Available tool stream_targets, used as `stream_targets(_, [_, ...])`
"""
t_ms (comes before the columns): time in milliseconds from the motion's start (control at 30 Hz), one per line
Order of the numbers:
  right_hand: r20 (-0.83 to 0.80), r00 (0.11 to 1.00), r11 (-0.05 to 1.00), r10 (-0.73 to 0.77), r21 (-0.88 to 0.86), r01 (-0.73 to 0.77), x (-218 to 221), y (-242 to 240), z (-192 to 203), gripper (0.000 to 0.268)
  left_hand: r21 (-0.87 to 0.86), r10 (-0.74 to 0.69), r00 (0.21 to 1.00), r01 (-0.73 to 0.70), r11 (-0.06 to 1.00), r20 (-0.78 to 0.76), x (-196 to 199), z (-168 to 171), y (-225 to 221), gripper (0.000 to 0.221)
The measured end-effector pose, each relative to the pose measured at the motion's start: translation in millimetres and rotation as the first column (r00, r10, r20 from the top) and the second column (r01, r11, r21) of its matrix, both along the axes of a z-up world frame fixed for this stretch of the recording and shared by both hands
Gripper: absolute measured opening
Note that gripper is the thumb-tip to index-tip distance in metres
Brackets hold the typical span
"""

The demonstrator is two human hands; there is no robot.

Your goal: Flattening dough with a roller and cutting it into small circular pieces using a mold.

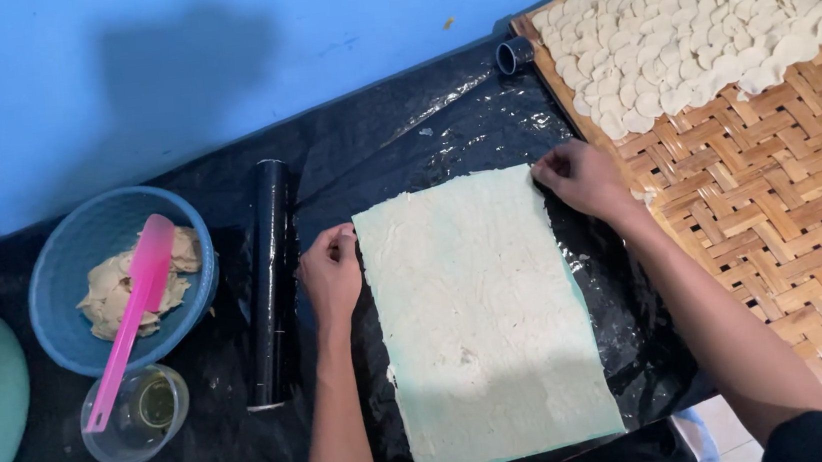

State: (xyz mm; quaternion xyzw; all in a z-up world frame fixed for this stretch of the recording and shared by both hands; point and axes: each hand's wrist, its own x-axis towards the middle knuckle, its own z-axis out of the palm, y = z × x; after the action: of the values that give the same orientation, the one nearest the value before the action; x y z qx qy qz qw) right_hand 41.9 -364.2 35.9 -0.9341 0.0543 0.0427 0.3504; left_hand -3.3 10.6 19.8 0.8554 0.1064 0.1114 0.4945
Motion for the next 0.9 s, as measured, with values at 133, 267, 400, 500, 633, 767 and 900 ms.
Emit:
stream_targets(133, [0.179,0.983,0.979,0.047,-0.205,-0.009,-7.7,-0.7,-1.9,0.024,-0.037,-0.015,1.000,0.016,0.999,0.012,0.1,-7.2,1.7,0.024])
stream_targets(267, [0.268,0.963,0.980,0.028,-0.196,0.026,-18.9,-8.1,7.9,0.022,-0.048,-0.022,1.000,0.023,0.999,0.022,-0.6,-9.1,4.2,0.023])
stream_targets(400, [0.070,0.997,0.996,0.045,0.071,-0.050,-25.9,-18.4,9.7,0.025,-0.020,-0.013,1.000,0.013,1.000,0.010,0.0,-5.5,0.0,0.023])
stream_targets(500, [0.083,0.985,0.977,0.151,0.140,-0.162,-23.5,-19.3,0.5,0.027,0.007,-0.004,1.000,0.004,1.000,-0.001,-1.5,-2.9,-2.9,0.023])
stream_targets(633, [0.054,0.984,0.975,0.170,0.138,-0.176,-20.6,-16.7,-2.6,0.025,0.009,-0.010,1.000,0.010,1.000,0.023,-3.3,-3.6,-0.1,0.024])
stream_targets(767, [0.199,0.934,0.934,0.296,-0.267,-0.239,-30.5,-13.4,4.7,0.022,0.001,-0.027,1.000,0.027,1.000,0.005,-3.5,-1.3,-0.5,0.025])
stream_targets(900, [0.300,0.921,0.923,0.249,-0.361,-0.133,-38.3,-17.2,14.1,0.019,0.017,-0.015,0.999,0.016,1.000,-0.030,-3.0,-0.3,-1.2,0.024])
